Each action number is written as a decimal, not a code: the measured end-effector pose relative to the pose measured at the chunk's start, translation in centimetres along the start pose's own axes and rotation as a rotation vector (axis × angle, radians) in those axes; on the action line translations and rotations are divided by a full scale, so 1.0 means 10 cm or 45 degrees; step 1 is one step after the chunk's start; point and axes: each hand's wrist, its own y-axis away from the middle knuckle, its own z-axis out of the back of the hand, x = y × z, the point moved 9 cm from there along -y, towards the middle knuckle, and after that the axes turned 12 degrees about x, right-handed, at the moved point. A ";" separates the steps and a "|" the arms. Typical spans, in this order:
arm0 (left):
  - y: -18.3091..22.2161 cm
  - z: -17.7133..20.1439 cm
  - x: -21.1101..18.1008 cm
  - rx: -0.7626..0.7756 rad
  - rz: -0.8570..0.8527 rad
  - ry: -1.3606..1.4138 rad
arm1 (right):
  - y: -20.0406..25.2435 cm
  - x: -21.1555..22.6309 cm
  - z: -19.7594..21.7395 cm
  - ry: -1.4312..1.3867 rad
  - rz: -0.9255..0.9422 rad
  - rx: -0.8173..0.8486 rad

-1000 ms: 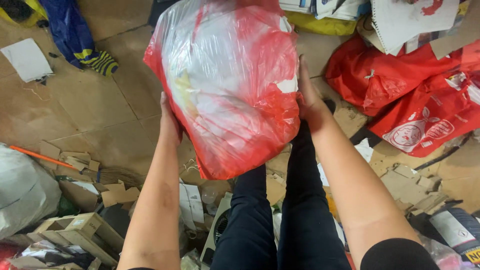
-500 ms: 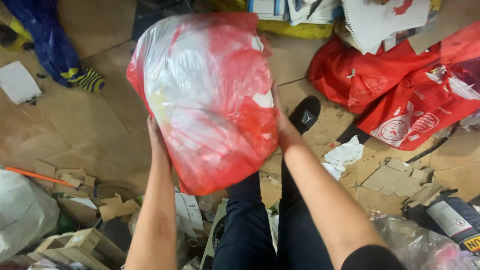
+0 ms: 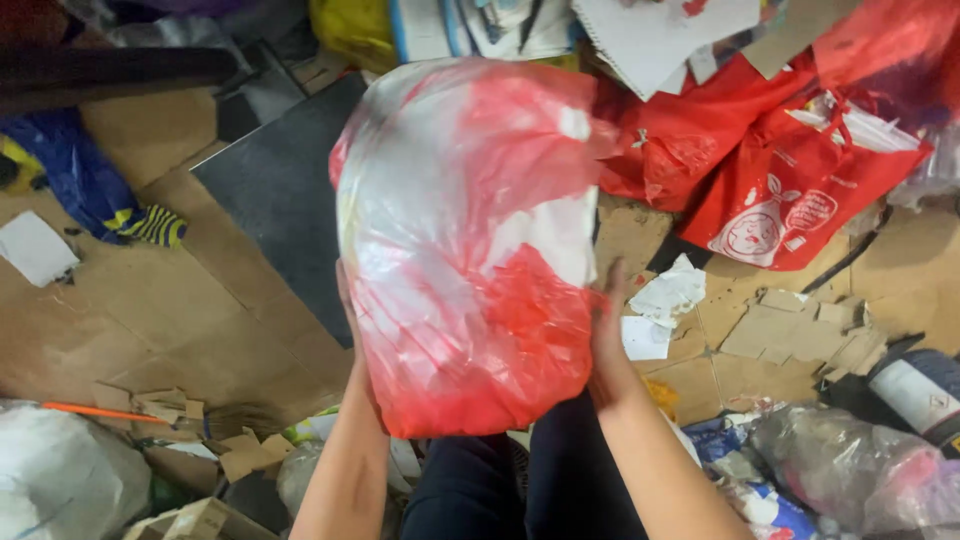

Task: Weighing bags of paper scraps and recording the weights in a notebook.

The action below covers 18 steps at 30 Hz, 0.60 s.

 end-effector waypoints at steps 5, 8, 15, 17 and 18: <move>-0.40 -0.73 0.52 0.107 0.089 -0.144 | 0.57 0.61 0.51 -0.117 0.319 -0.092; -0.71 -1.14 0.95 0.219 0.094 -0.300 | 0.89 1.01 0.99 -0.209 0.498 -0.132; -1.70 -1.68 2.47 0.656 -0.138 -0.769 | 1.53 1.99 1.78 -0.364 0.787 -0.081; -1.90 -2.21 3.00 0.773 -0.028 -0.831 | 1.72 2.28 2.20 -0.314 0.909 -0.164; -1.95 -2.41 3.20 0.803 -0.010 -0.829 | 1.85 2.40 2.31 -0.315 0.938 -0.180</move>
